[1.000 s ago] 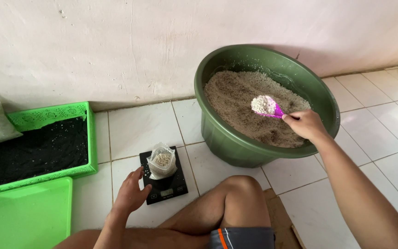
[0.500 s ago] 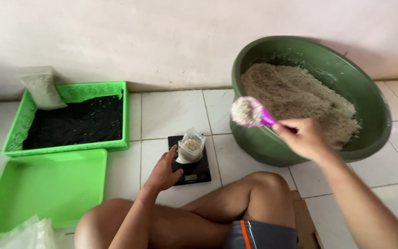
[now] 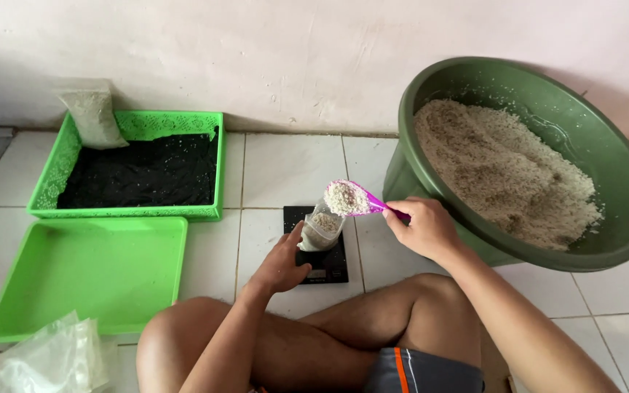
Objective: Scooping granular material from a large tub into small plastic bags, weighing them on a digital scale, and sealing the bags.
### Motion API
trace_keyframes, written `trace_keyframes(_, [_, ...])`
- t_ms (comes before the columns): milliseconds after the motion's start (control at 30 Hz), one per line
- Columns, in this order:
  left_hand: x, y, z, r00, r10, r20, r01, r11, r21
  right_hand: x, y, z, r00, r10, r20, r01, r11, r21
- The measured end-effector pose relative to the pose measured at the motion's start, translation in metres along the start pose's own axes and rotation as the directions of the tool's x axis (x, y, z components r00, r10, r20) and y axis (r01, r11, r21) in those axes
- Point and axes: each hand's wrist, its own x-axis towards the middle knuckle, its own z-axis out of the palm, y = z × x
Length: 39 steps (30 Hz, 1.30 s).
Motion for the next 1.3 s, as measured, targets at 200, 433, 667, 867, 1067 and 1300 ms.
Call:
trace_keyframes(200, [-0.002,0.01,-0.007,0.999,-0.015,0.031,0.015,1.0,-0.011,0.009,-0.006,-0.012,0.98,-0.201,-0.002,0.197,0.963,-0.186])
trace_keyframes(433, [-0.005,0.015,-0.01,0.999,-0.021,0.034,0.021,1.0,-0.005,0.014,0.013,0.038,0.854,-0.518,-0.042,0.423,0.739,-0.525])
trace_keyframes(667, [-0.009,0.019,-0.015,0.999,-0.025,0.046,0.025,1.0,0.0,0.009,0.003,0.051,0.794,-0.607,-0.041,0.438,0.617,-0.654])
trace_keyframes(867, [-0.004,0.012,-0.01,0.999,-0.024,0.035,0.024,1.0,-0.017,0.001,0.021,0.02,0.92,-0.385,-0.073,0.296,0.806,-0.513])
trace_keyframes(1067, [-0.007,0.015,-0.014,0.995,-0.08,0.064,0.073,0.992,0.1,-0.013,0.014,-0.04,0.99,0.13,-0.059,-0.111,0.962,0.25])
trace_keyframes(1300, [-0.005,-0.008,0.005,0.999,-0.031,0.013,0.027,0.967,0.254,-0.018,0.078,-0.102,0.888,0.33,0.32,-0.359,0.064,0.931])
